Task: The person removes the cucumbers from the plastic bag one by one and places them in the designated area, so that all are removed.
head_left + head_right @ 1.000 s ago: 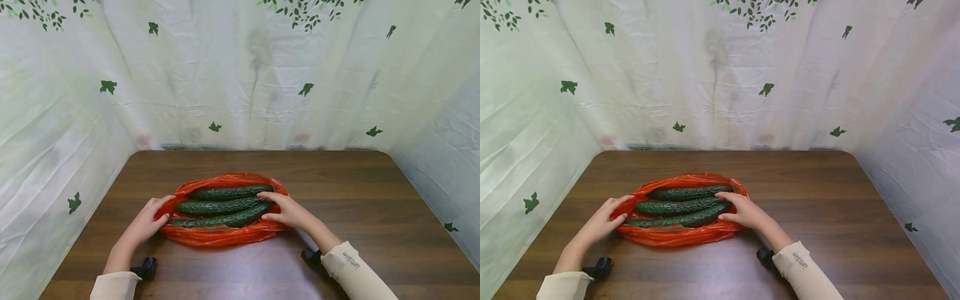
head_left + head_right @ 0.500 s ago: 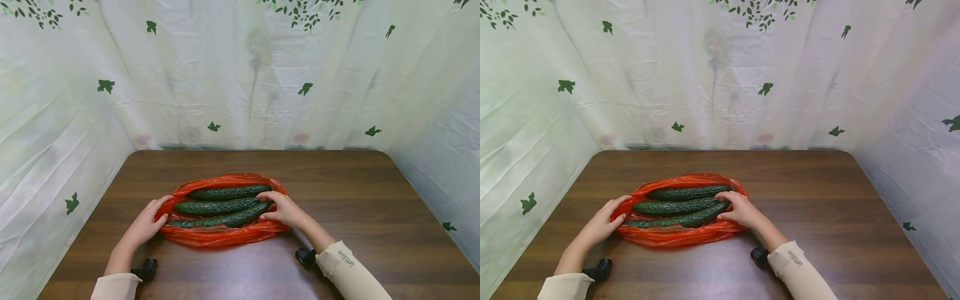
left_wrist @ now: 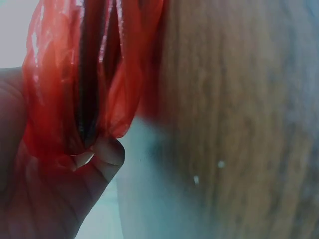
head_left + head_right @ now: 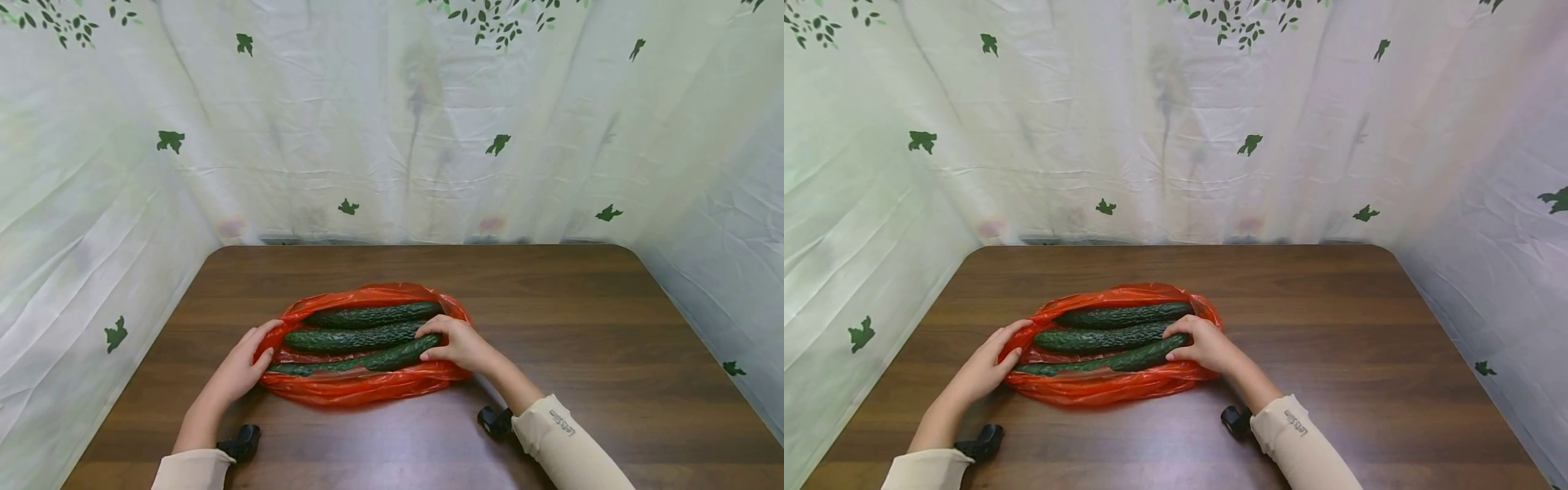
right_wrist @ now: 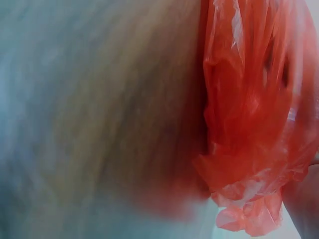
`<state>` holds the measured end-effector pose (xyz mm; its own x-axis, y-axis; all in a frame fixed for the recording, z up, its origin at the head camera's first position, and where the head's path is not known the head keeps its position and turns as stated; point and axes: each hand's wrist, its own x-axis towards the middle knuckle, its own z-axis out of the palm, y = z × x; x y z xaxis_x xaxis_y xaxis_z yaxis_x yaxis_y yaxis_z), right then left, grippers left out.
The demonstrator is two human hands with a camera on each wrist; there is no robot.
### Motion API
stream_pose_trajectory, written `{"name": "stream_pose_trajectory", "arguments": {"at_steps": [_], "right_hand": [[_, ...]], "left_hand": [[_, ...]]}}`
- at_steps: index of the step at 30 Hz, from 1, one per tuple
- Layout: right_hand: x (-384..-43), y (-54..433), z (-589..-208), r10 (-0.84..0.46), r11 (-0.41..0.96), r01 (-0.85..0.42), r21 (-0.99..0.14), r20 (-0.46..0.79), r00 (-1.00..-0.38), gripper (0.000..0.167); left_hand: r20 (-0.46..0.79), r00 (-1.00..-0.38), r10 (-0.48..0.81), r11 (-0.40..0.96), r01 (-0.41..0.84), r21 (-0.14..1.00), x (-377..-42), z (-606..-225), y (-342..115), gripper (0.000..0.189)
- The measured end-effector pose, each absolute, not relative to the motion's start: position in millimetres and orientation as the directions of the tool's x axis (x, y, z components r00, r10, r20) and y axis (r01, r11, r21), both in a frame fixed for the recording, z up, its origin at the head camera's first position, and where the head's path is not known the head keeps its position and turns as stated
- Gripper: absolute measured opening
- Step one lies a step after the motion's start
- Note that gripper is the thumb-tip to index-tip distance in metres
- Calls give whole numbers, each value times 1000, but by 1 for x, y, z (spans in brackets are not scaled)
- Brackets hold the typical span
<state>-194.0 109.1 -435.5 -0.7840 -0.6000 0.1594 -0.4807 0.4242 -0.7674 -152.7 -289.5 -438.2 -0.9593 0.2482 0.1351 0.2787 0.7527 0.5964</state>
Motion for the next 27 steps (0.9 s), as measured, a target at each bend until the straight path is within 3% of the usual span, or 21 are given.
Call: {"name": "stream_pose_trajectory", "arguments": {"at_steps": [12, 27], "right_hand": [[-188, 110, -433, -562, 307, -360, -881, 138, -816, 27], [-165, 127, -385, -528, 117, -308, -944, 204, -825, 26]], "left_hand": [[139, -963, 231, 752, 267, 603, -153, -442, -293, 49], [141, -964, 224, 749, 263, 608, -156, -443, -292, 50]]}}
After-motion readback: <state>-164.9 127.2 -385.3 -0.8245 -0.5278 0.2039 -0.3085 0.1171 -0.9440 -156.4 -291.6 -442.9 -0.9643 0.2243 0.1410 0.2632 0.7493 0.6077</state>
